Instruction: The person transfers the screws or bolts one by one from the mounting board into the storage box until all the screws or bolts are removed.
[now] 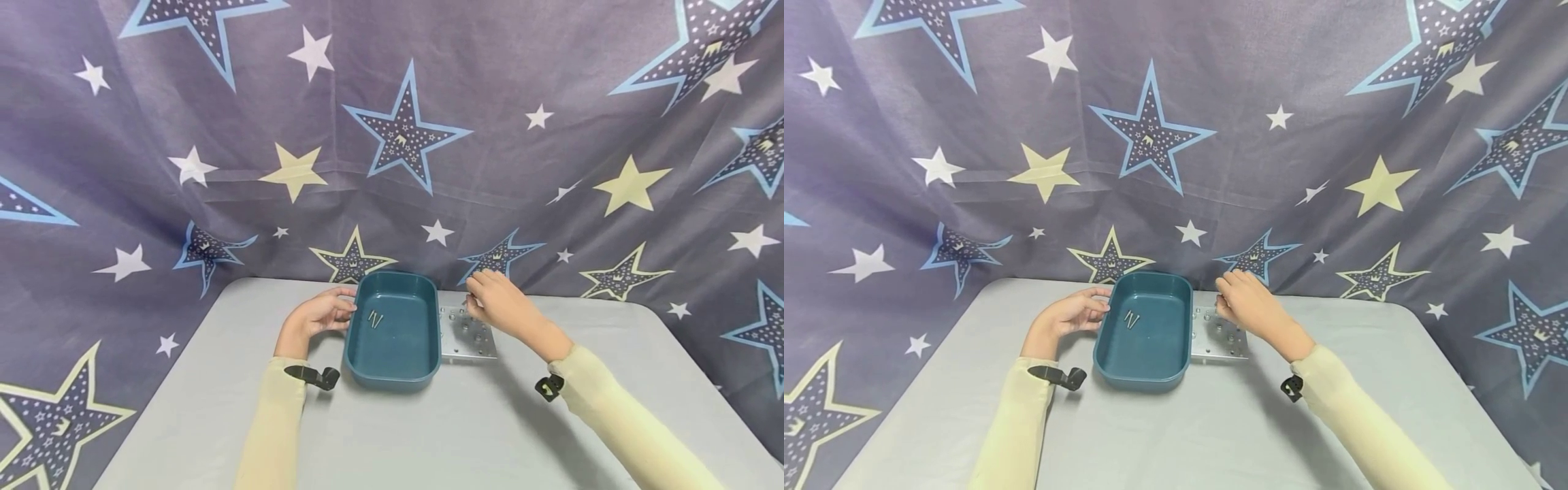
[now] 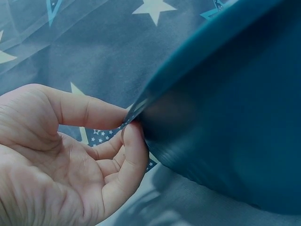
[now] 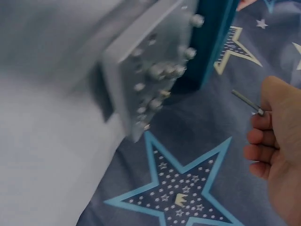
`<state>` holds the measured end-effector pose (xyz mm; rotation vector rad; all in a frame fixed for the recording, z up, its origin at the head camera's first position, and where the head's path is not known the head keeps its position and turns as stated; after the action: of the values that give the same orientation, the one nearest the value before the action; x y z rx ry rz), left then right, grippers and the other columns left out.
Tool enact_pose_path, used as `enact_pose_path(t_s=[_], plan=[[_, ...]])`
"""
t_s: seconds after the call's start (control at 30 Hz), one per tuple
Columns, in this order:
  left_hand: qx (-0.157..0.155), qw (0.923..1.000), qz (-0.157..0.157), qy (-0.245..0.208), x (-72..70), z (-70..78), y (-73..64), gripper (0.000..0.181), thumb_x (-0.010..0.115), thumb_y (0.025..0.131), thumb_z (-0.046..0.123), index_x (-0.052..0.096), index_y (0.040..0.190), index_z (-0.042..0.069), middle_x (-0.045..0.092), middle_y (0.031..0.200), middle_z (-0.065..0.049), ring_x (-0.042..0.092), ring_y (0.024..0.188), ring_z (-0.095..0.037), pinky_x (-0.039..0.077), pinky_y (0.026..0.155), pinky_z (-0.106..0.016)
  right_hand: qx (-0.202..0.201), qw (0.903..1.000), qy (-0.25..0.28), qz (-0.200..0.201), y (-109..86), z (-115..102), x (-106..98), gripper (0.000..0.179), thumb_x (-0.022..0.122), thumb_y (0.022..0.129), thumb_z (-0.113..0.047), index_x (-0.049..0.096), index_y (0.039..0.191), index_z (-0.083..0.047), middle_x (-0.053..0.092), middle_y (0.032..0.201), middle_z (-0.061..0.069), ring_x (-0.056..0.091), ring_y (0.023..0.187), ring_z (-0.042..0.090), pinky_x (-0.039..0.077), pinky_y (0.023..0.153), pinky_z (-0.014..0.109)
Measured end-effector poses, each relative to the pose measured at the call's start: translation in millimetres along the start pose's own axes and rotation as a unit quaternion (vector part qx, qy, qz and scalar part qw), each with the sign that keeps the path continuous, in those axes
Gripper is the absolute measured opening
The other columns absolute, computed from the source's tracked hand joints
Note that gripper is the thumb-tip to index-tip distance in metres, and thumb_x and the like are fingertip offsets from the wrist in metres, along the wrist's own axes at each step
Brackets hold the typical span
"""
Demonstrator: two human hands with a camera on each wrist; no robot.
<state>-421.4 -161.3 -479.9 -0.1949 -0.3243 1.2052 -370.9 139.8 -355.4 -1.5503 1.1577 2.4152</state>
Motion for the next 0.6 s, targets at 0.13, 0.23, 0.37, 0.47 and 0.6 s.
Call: enact_pose_path(t_s=[0.13, 0.23, 0.37, 0.47, 0.6], plan=[[0.004, 1.0000, -0.001, 0.003, -0.2, 0.9, 0.0, 0.052, 0.051, 0.095, -0.005, 0.034, 0.144, -0.004, 0.064, 0.078, 0.006, 0.060, 0.067, -0.004, 0.053, 0.067, -0.022, 0.013, 0.9999, 0.011, 0.000, 10.1, -1.9, -2.6, 0.012, 0.059, 0.078, 0.000, 0.050, 0.077, -0.009, 0.047, 0.072, 0.002, 0.037, 0.068, 0.017, 0.036, 0.064, 0.032], [0.007, 1.0000, -0.001, 0.003, 0.1, 1.6, -0.2, 0.051, 0.050, 0.095, -0.005, 0.034, 0.143, -0.004, 0.064, 0.077, 0.006, 0.060, 0.066, -0.004, 0.053, 0.066, -0.021, 0.012, 0.9997, 0.019, 0.007, 19.1, -6.2, -5.7, 0.014, 0.061, 0.075, 0.001, 0.050, 0.076, -0.008, 0.047, 0.072, 0.003, 0.039, 0.067, 0.018, 0.038, 0.064, 0.033], [0.007, 1.0000, 0.002, 0.003, 0.6, 2.1, -1.0, 0.051, 0.050, 0.095, -0.005, 0.034, 0.143, -0.004, 0.064, 0.076, 0.006, 0.060, 0.065, -0.003, 0.053, 0.065, -0.021, 0.009, 0.9995, 0.028, 0.007, 30.2, -13.8, -7.7, 0.018, 0.063, 0.073, 0.003, 0.049, 0.075, -0.008, 0.047, 0.071, 0.003, 0.040, 0.067, 0.018, 0.039, 0.065, 0.034], [0.005, 1.0000, 0.004, 0.002, 0.8, 2.0, -2.1, 0.052, 0.050, 0.095, -0.005, 0.034, 0.144, -0.005, 0.063, 0.076, 0.006, 0.060, 0.065, -0.003, 0.054, 0.065, -0.021, 0.017, 0.9992, 0.037, -0.004, 37.0, -18.4, -7.6, 0.018, 0.063, 0.074, 0.003, 0.050, 0.076, -0.008, 0.048, 0.072, 0.002, 0.041, 0.069, 0.019, 0.041, 0.067, 0.035], [0.002, 1.0000, 0.004, 0.002, 1.1, 1.4, -2.9, 0.052, 0.051, 0.095, -0.005, 0.034, 0.144, -0.005, 0.063, 0.076, 0.005, 0.059, 0.065, -0.003, 0.054, 0.065, -0.021, 0.034, 0.9975, 0.056, -0.026, 44.1, -22.1, -5.0, 0.016, 0.063, 0.076, 0.003, 0.052, 0.078, -0.008, 0.049, 0.074, 0.003, 0.043, 0.071, 0.020, 0.043, 0.072, 0.037]])
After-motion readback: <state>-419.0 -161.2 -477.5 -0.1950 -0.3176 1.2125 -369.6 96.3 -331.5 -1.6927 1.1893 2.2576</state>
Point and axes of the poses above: each hand's wrist, its own y-axis towards the middle knuckle, its own x-axis out of the palm, z = x × y, the point moved 7 cm from there along y, towards the middle knuckle
